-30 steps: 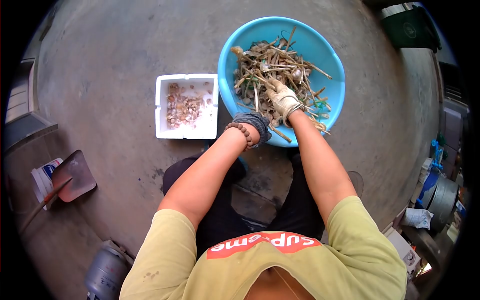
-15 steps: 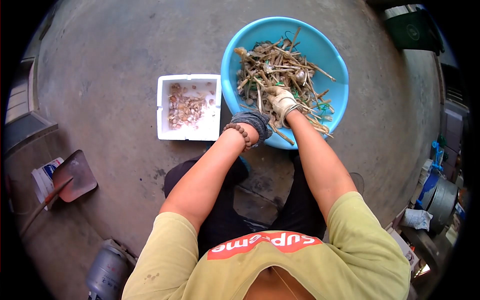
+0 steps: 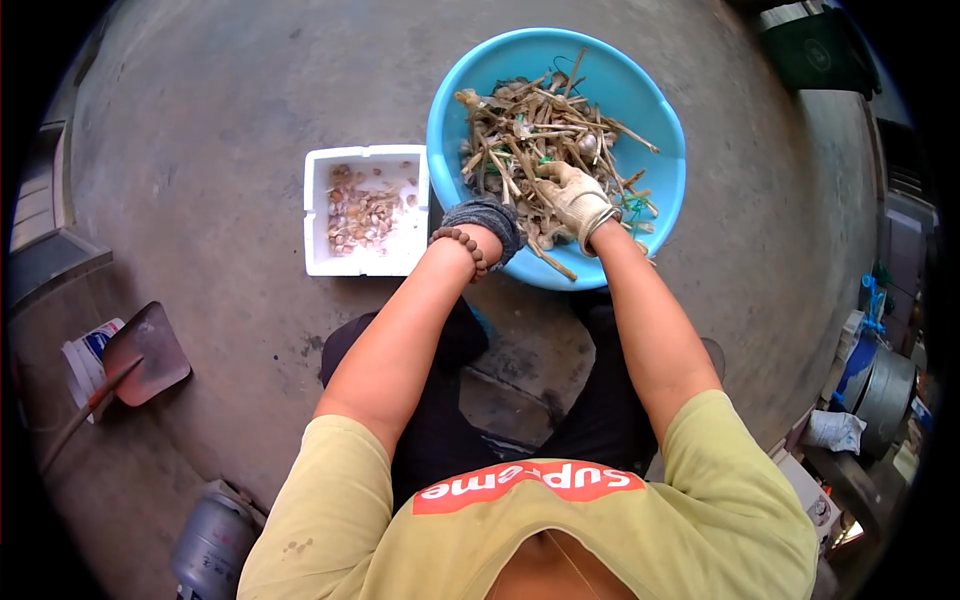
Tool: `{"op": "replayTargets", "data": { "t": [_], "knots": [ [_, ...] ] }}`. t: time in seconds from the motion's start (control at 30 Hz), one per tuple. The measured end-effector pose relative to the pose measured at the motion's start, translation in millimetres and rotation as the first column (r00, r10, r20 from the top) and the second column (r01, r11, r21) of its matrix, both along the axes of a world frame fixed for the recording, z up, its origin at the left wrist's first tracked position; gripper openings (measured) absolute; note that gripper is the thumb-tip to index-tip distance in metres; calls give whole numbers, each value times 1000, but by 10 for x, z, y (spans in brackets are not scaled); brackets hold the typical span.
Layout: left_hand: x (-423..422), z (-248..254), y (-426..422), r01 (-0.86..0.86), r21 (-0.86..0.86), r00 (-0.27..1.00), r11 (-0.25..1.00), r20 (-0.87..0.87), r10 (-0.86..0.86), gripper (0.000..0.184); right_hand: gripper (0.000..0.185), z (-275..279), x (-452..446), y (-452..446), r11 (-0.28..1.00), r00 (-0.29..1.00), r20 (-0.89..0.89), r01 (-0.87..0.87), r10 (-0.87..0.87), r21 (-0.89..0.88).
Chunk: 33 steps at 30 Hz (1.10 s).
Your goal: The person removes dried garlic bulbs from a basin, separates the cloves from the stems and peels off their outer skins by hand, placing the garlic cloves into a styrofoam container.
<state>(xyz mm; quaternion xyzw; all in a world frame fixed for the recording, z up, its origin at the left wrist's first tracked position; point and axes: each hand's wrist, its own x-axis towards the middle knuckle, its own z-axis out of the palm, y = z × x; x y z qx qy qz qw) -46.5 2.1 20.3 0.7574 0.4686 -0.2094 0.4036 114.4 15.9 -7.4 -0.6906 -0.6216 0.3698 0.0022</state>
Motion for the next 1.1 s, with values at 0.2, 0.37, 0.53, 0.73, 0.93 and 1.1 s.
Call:
{"op": "replayTargets", "data": {
  "t": [0.2, 0.37, 0.53, 0.73, 0.93, 1.1],
  "knots": [
    [-30, 8, -96, 158, -100, 987, 982, 9, -158, 44, 43, -468, -108, -11, 979, 985, -142, 72, -100, -189],
    [-89, -12, -28, 182, -107, 983, 977, -5, -184, 43, 36, -552, -429, 56, 964, 997, 12, 71, -70, -256],
    [-200, -171, -73, 60, -15, 994, 998, 90, -59, 40, 24, -832, -339, 56, 901, 954, -173, 156, -243, -404],
    [-274, -647, -63, 41, -64, 999, 997, 14, -41, 39, 18, -89, -62, 259, 861, 805, -372, 305, -462, -408],
    [-207, -213, 164, -427, 231, 903, 874, 165, 397, 55, 21, 427, 326, 153, 952, 869, -390, 264, -303, -152],
    [-91, -106, 192, -581, 420, 811, 697, 374, 450, 72, 24, 802, 727, -77, 918, 717, -574, 307, -396, -250]
  ]
}}
